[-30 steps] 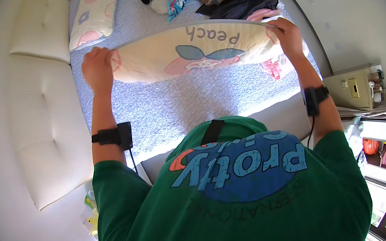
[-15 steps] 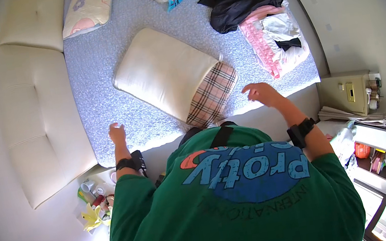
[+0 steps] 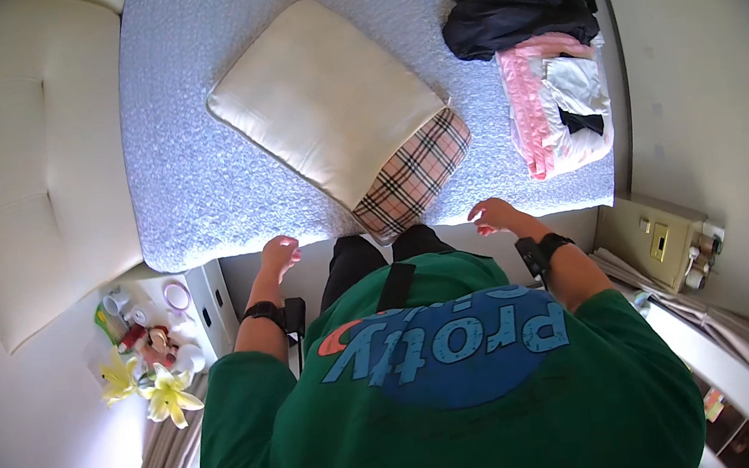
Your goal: The recorder cleans and tidies pillows on a bed, including putting on covers and using a lint roller.
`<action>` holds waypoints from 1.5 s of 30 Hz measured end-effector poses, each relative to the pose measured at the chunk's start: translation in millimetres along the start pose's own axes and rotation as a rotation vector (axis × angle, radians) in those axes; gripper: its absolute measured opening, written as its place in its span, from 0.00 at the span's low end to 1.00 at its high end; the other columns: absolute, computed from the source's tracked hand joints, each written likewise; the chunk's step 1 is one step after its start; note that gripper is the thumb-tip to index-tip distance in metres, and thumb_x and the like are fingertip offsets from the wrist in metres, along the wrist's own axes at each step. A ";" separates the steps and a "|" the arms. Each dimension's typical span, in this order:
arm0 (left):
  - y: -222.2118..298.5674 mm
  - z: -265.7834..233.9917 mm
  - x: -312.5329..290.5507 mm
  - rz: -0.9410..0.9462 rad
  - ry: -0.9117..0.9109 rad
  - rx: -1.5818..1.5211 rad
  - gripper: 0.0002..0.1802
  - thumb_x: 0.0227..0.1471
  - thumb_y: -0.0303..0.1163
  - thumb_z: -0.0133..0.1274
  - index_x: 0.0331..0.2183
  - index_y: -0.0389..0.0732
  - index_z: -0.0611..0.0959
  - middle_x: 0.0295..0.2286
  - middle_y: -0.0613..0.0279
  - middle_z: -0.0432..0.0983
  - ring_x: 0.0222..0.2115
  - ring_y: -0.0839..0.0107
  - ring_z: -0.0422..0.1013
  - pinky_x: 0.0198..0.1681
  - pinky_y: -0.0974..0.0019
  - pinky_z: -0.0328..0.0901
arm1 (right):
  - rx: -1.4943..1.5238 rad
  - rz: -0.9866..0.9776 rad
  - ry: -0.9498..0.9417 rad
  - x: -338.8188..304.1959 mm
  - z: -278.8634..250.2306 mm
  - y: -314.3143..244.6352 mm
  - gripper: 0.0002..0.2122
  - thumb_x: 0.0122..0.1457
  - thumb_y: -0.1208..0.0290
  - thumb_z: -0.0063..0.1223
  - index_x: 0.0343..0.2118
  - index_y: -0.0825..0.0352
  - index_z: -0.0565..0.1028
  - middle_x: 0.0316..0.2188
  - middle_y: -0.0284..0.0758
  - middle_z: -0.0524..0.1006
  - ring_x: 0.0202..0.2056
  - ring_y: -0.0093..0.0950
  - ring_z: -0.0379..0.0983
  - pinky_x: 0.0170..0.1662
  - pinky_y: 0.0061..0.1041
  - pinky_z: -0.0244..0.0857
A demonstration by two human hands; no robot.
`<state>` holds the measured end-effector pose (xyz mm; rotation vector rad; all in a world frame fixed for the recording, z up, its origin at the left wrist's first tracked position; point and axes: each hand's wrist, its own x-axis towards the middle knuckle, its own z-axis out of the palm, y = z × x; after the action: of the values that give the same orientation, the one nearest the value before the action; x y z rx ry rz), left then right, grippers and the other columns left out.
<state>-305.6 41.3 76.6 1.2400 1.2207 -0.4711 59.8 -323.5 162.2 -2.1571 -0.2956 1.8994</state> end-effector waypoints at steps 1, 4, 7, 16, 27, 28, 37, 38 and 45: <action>6.6 9.5 -1.4 -0.093 -0.025 -0.138 0.10 0.48 0.32 0.51 0.33 0.37 0.78 0.25 0.58 0.77 0.23 0.71 0.74 0.27 0.69 0.68 | -0.011 0.006 -0.019 13.3 -4.0 -5.0 0.09 0.51 0.76 0.50 0.37 0.64 0.75 0.22 0.36 0.76 0.23 0.24 0.75 0.26 0.23 0.71; 26.9 38.9 -0.1 -0.131 -0.058 -0.283 0.12 0.50 0.35 0.50 0.35 0.39 0.77 0.27 0.58 0.77 0.25 0.72 0.74 0.29 0.69 0.68 | 0.063 -0.101 -0.016 62.1 -13.3 -20.9 0.12 0.52 0.74 0.48 0.40 0.65 0.74 0.23 0.36 0.77 0.23 0.24 0.75 0.26 0.22 0.70; 57.4 67.3 13.9 -0.157 -0.117 -0.345 0.12 0.51 0.36 0.49 0.36 0.40 0.77 0.28 0.59 0.77 0.27 0.72 0.74 0.33 0.70 0.68 | 0.448 -0.137 0.137 117.7 -19.9 -40.2 0.12 0.54 0.71 0.47 0.40 0.71 0.72 0.24 0.39 0.77 0.24 0.27 0.75 0.28 0.23 0.71; 136.1 198.9 100.6 -0.191 -0.507 -0.690 0.21 0.54 0.39 0.47 0.40 0.30 0.74 0.37 0.50 0.73 0.38 0.62 0.72 0.43 0.63 0.67 | 1.580 -0.301 0.346 238.7 -81.1 -91.1 0.17 0.57 0.58 0.47 0.41 0.69 0.71 0.39 0.39 0.75 0.43 0.33 0.71 0.45 0.35 0.67; 183.4 255.1 97.9 -0.134 -0.062 -1.812 0.23 0.51 0.41 0.52 0.46 0.39 0.69 0.44 0.58 0.67 0.49 0.64 0.61 0.50 0.60 0.60 | 1.737 -0.320 -0.161 202.8 -55.6 -48.6 0.10 0.58 0.65 0.49 0.39 0.64 0.71 0.33 0.30 0.75 0.28 0.20 0.70 0.24 0.18 0.62; 165.7 249.5 92.7 -0.132 -0.049 -1.816 0.23 0.51 0.41 0.52 0.46 0.39 0.69 0.44 0.58 0.67 0.49 0.64 0.61 0.50 0.60 0.60 | 1.735 -0.312 -0.172 202.3 -56.8 -49.8 0.10 0.58 0.65 0.49 0.39 0.64 0.71 0.33 0.30 0.75 0.28 0.20 0.70 0.24 0.18 0.62; 51.7 190.3 59.5 -0.232 0.082 -1.671 0.16 0.54 0.38 0.49 0.41 0.40 0.73 0.37 0.61 0.73 0.41 0.65 0.68 0.47 0.61 0.63 | 0.031 -0.222 0.913 238.5 -125.8 -52.6 0.23 0.45 0.58 0.62 0.41 0.66 0.69 0.29 0.34 0.77 0.27 0.28 0.73 0.31 0.26 0.66; 52.6 195.2 60.3 -0.232 0.075 -1.690 0.15 0.54 0.37 0.48 0.41 0.39 0.73 0.38 0.60 0.73 0.41 0.65 0.68 0.47 0.61 0.64 | 0.006 -0.362 0.887 246.3 -131.0 -55.9 0.28 0.43 0.56 0.63 0.45 0.67 0.68 0.29 0.35 0.77 0.29 0.30 0.74 0.34 0.27 0.67; 94.6 166.1 58.3 -0.105 0.175 -1.724 0.10 0.56 0.33 0.45 0.38 0.38 0.74 0.34 0.58 0.74 0.36 0.65 0.70 0.42 0.62 0.67 | 0.312 -0.312 0.048 202.4 -124.7 -151.3 0.25 0.44 0.59 0.63 0.40 0.75 0.73 0.34 0.41 0.77 0.34 0.29 0.74 0.40 0.26 0.66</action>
<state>-134.0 -55.8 43.9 -0.2837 1.2437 0.6161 211.6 -123.2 34.8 -1.8287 -0.2859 1.5997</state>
